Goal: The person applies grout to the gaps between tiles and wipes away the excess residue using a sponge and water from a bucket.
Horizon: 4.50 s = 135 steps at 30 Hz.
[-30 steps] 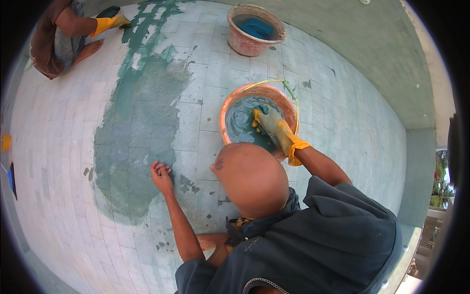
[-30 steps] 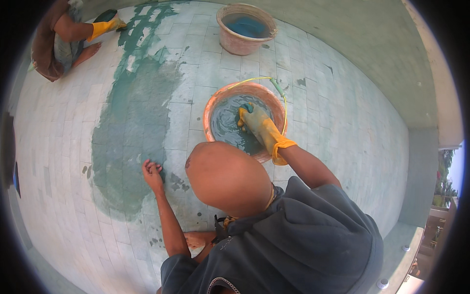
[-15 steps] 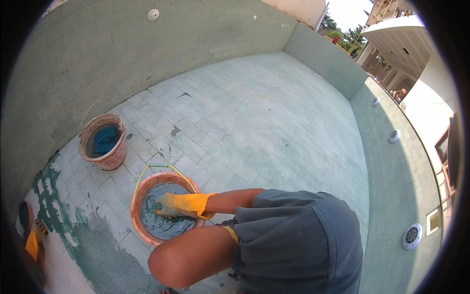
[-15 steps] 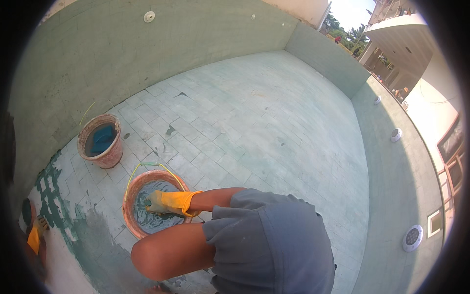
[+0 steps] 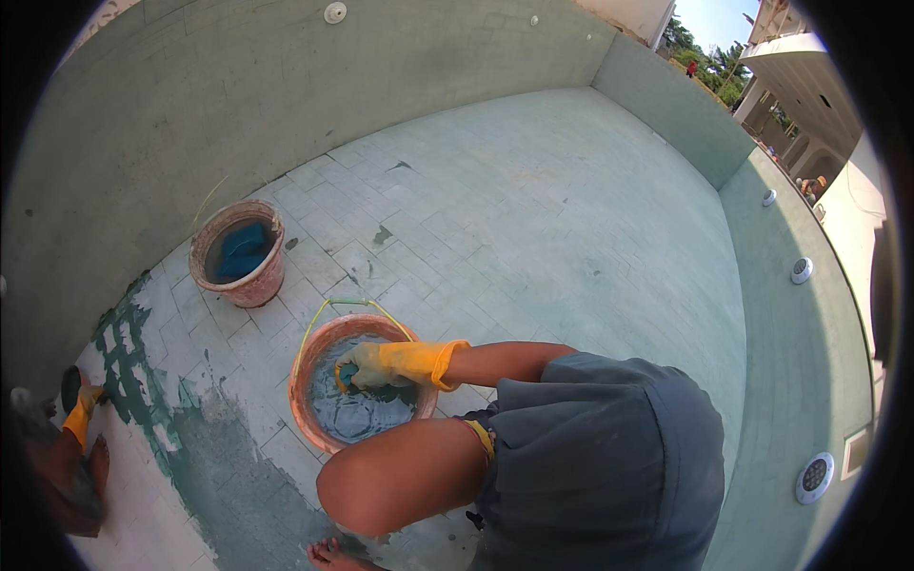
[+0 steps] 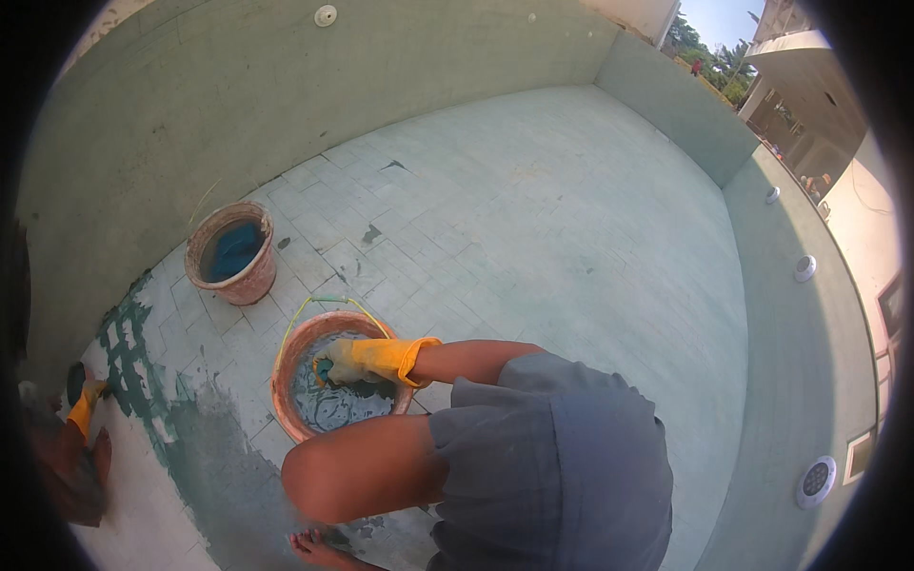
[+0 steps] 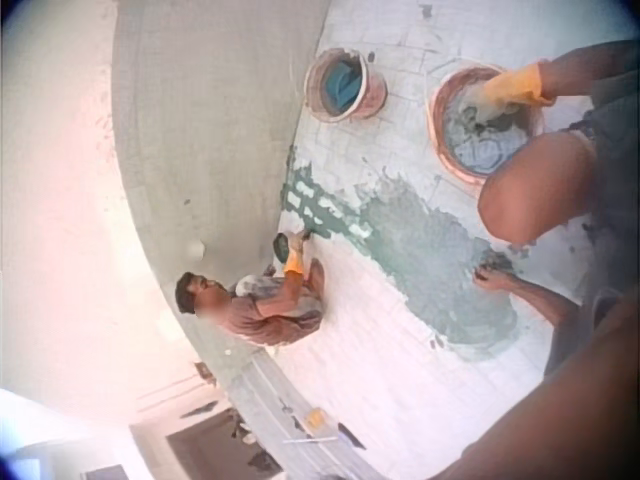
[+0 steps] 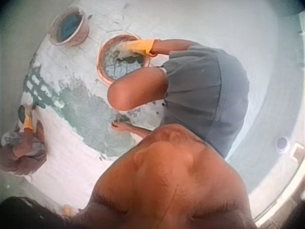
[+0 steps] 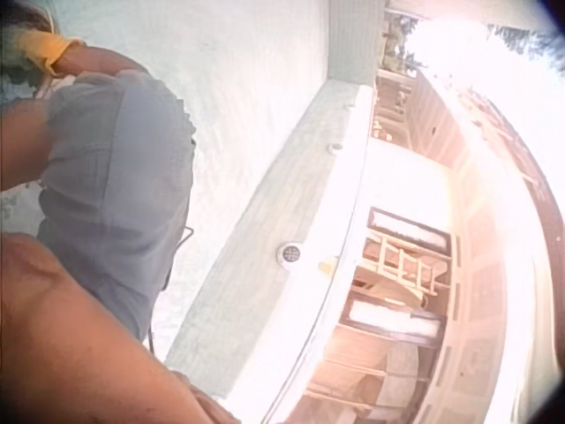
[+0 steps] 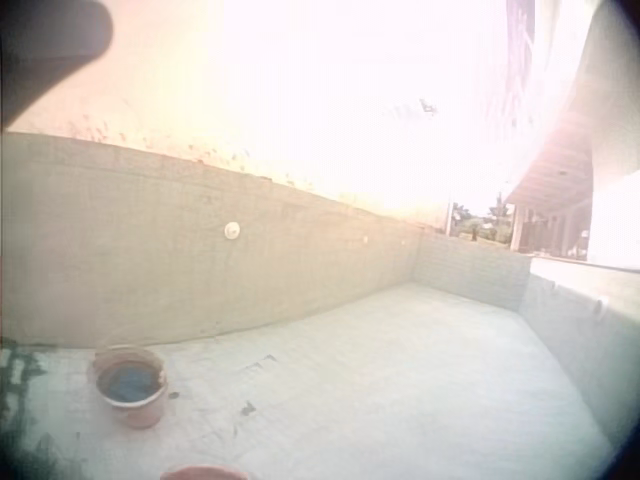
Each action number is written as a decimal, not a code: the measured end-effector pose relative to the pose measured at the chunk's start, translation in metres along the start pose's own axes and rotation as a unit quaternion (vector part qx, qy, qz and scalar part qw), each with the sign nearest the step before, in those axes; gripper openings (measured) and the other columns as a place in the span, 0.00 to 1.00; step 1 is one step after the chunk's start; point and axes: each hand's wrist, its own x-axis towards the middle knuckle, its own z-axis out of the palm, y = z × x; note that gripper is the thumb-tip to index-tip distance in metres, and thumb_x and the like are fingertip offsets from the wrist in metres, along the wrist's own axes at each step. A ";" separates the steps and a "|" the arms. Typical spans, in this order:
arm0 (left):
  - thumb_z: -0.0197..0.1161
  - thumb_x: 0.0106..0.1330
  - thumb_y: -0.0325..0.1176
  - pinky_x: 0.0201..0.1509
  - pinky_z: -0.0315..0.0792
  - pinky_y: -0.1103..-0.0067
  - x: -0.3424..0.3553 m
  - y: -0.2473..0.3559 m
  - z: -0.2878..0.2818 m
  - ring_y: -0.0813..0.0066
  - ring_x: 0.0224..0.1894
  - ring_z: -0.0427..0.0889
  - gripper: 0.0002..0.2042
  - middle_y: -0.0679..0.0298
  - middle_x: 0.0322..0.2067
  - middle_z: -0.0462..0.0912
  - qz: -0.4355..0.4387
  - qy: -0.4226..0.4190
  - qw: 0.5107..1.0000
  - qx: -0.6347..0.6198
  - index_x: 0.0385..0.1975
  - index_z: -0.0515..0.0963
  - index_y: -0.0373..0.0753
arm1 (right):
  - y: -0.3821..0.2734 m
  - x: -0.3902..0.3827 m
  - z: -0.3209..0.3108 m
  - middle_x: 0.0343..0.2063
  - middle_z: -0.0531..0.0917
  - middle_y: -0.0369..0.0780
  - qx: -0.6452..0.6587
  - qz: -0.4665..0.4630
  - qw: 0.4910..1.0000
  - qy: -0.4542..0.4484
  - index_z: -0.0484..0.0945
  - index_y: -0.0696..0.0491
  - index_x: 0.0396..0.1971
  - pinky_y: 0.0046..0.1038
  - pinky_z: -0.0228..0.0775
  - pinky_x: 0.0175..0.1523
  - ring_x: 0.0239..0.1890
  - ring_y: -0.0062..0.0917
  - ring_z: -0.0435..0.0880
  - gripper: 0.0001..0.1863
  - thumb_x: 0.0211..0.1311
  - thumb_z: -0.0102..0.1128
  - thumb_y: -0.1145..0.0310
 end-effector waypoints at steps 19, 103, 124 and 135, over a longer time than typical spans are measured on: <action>0.54 0.76 0.31 0.38 0.84 0.76 -0.006 0.006 0.019 0.74 0.40 0.81 0.09 0.61 0.41 0.77 0.012 0.022 0.992 -0.122 0.50 0.74 0.35 | 0.001 0.021 0.022 0.20 0.78 0.36 0.039 0.034 0.995 0.086 0.80 0.56 0.32 0.25 0.69 0.31 0.24 0.20 0.76 0.18 0.73 0.52 0.56; 0.58 0.65 0.24 0.69 0.62 0.57 0.089 -0.018 0.027 0.44 0.65 0.68 0.19 0.44 0.58 0.71 0.248 0.100 0.907 0.326 0.55 0.70 0.26 | -0.169 0.377 0.322 0.68 0.68 0.48 -0.403 -0.318 0.857 0.049 0.63 0.49 0.70 0.44 0.67 0.66 0.66 0.43 0.71 0.33 0.63 0.54 0.67; 0.58 0.64 0.21 0.64 0.68 0.58 0.088 -0.022 0.007 0.45 0.62 0.72 0.16 0.46 0.56 0.73 0.250 0.138 0.913 0.293 0.51 0.72 0.25 | -0.213 0.381 0.280 0.67 0.71 0.46 -0.454 -0.304 0.828 -0.122 0.63 0.49 0.69 0.35 0.68 0.65 0.66 0.38 0.73 0.30 0.67 0.50 0.67; 0.58 0.64 0.21 0.64 0.68 0.61 0.093 -0.023 0.032 0.48 0.60 0.74 0.15 0.47 0.55 0.74 0.268 0.144 0.918 0.257 0.52 0.72 0.27 | -0.164 0.393 0.291 0.70 0.67 0.46 -0.515 -0.351 0.781 0.038 0.61 0.45 0.71 0.37 0.63 0.70 0.68 0.42 0.69 0.33 0.65 0.50 0.70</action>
